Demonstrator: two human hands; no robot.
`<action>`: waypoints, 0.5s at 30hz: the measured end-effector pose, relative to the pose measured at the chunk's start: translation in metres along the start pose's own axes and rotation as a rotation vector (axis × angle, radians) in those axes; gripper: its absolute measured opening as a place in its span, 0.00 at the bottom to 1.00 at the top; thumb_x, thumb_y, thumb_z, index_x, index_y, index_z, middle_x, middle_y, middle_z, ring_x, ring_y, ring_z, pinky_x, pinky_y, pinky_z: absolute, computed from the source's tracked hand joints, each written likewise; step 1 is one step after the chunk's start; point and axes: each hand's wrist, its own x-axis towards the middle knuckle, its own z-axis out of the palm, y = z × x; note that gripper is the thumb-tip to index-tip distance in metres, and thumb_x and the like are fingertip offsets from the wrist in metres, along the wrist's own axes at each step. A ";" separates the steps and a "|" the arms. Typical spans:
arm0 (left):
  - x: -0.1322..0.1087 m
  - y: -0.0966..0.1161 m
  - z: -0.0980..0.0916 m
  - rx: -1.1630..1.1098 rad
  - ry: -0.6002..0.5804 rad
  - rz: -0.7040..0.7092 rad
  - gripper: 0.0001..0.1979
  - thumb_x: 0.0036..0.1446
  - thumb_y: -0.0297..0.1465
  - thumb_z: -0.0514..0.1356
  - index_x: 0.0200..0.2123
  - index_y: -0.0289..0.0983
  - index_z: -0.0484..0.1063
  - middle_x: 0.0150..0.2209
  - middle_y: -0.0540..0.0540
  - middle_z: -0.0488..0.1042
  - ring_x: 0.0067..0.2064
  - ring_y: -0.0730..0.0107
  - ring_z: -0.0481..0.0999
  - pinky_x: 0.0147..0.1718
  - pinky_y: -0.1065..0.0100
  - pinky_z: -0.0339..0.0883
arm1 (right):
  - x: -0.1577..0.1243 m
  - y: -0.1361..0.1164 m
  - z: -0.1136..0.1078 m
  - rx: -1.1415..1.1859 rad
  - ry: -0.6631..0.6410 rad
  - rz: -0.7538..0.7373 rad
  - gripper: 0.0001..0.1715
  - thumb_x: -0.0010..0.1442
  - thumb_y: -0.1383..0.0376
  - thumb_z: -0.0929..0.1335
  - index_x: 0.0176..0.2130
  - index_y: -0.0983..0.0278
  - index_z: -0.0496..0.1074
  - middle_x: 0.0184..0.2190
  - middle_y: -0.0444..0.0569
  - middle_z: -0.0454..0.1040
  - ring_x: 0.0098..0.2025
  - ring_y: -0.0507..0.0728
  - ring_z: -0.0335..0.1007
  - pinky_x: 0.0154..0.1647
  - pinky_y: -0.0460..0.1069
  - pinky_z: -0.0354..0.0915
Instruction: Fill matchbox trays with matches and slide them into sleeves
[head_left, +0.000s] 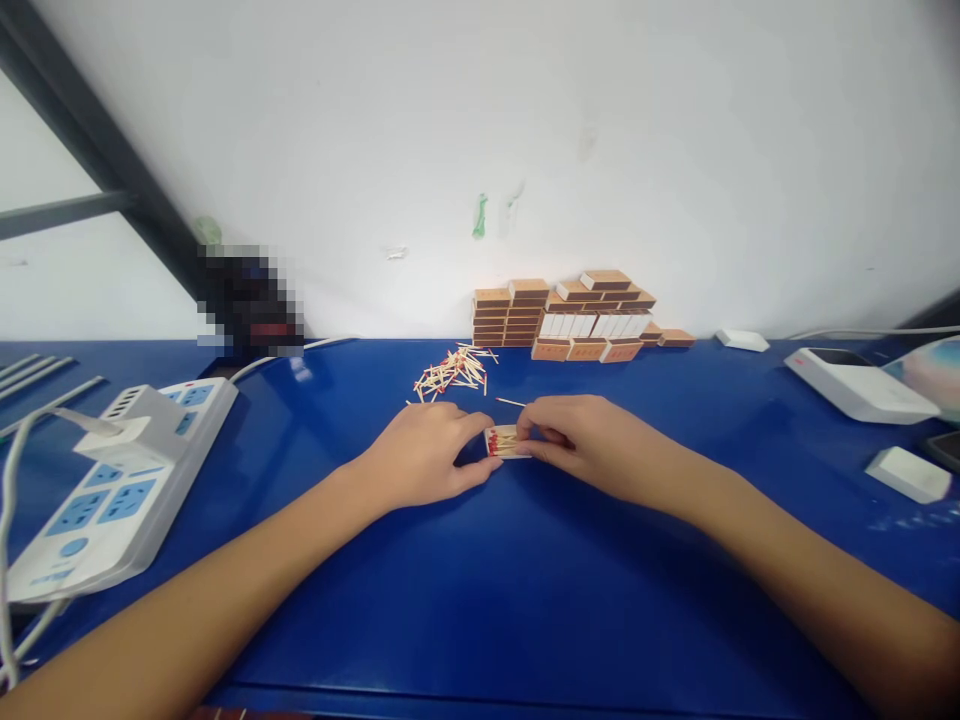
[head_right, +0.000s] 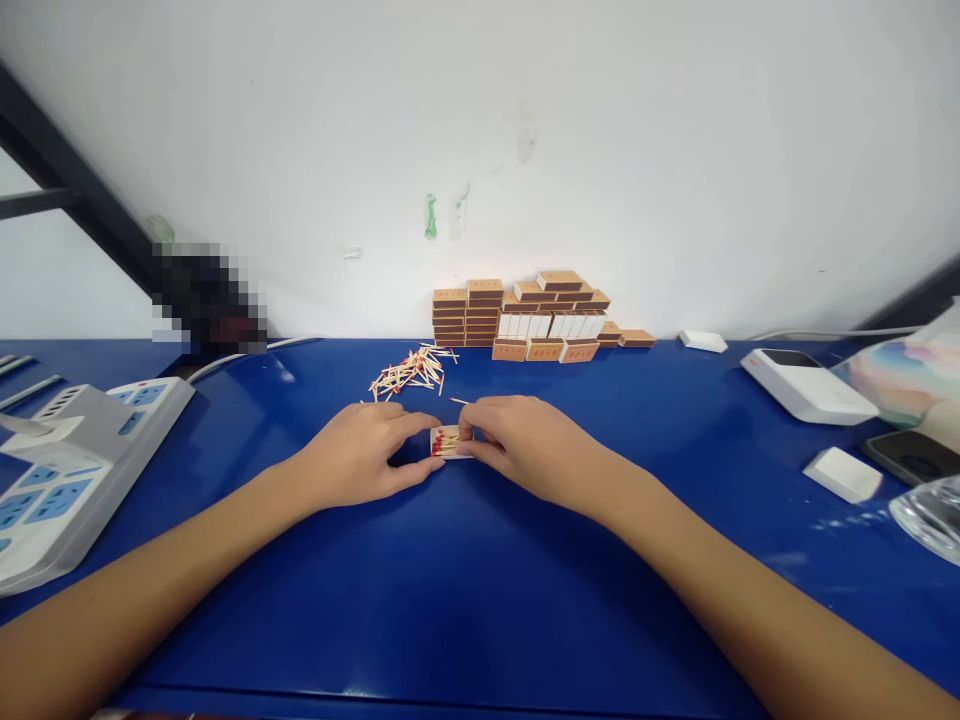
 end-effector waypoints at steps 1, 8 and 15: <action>0.000 0.000 0.000 0.003 -0.001 -0.001 0.19 0.67 0.45 0.59 0.53 0.41 0.76 0.35 0.45 0.78 0.36 0.59 0.79 0.31 0.63 0.64 | 0.000 0.000 0.001 -0.001 0.005 -0.003 0.07 0.70 0.63 0.68 0.38 0.61 0.75 0.30 0.44 0.73 0.29 0.52 0.64 0.32 0.48 0.54; -0.001 0.000 0.001 0.001 0.015 0.019 0.18 0.67 0.45 0.59 0.52 0.41 0.76 0.34 0.46 0.78 0.35 0.60 0.78 0.30 0.64 0.63 | 0.000 -0.001 0.009 0.068 0.031 -0.035 0.09 0.71 0.60 0.67 0.38 0.62 0.72 0.31 0.44 0.73 0.31 0.52 0.65 0.33 0.48 0.56; 0.001 0.000 0.001 0.010 0.038 0.046 0.18 0.66 0.44 0.60 0.51 0.40 0.77 0.34 0.45 0.78 0.35 0.61 0.78 0.30 0.65 0.64 | 0.000 -0.003 0.013 0.060 -0.036 -0.038 0.12 0.74 0.60 0.63 0.38 0.61 0.69 0.36 0.47 0.76 0.35 0.55 0.69 0.35 0.49 0.59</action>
